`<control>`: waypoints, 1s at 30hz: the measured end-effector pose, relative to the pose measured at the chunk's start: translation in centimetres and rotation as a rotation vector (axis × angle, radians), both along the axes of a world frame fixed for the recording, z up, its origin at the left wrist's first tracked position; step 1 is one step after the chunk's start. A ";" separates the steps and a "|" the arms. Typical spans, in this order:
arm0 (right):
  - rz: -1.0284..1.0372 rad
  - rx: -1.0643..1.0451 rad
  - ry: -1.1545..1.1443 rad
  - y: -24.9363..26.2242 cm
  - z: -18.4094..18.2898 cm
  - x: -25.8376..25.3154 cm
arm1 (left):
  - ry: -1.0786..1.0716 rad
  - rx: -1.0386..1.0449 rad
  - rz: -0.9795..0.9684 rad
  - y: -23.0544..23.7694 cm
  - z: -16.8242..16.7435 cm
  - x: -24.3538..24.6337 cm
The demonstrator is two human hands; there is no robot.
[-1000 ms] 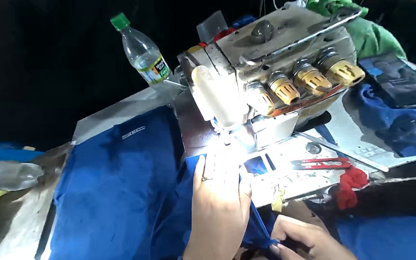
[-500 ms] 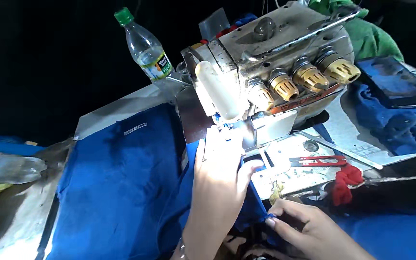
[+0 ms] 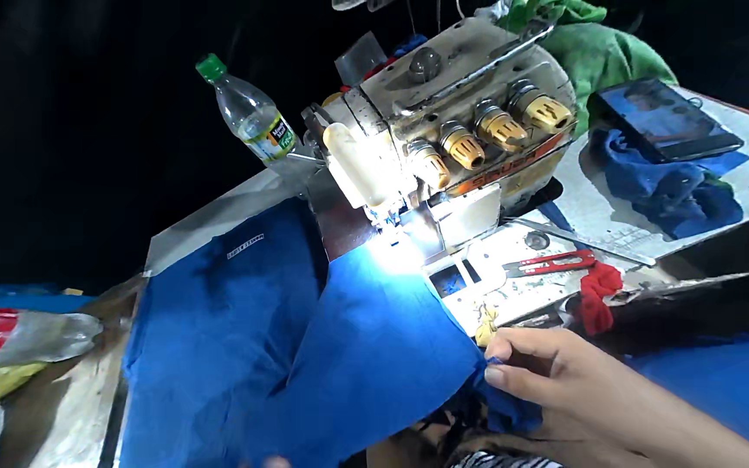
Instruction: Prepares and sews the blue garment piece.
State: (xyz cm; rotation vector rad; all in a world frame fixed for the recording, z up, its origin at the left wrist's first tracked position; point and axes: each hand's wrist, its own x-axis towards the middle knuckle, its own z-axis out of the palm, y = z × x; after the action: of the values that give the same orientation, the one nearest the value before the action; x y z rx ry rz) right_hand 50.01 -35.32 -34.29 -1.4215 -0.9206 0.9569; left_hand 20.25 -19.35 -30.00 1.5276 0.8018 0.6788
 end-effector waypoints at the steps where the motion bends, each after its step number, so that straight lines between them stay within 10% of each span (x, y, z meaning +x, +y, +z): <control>1: -0.007 -0.045 -0.021 0.1 -0.1 0.3 | -0.003 0.048 -0.089 -0.6 -2.2 -0.8; 30: 0.081 -0.048 0.090 -0.2 -0.5 0.9 | -0.114 0.338 0.328 -1.4 -3.5 2.9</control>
State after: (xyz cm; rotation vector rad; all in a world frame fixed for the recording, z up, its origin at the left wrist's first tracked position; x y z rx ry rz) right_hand 50.91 -35.49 -34.80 -1.3787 -0.8992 1.1017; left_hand 23.13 -20.77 -33.47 1.6547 0.8924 1.1827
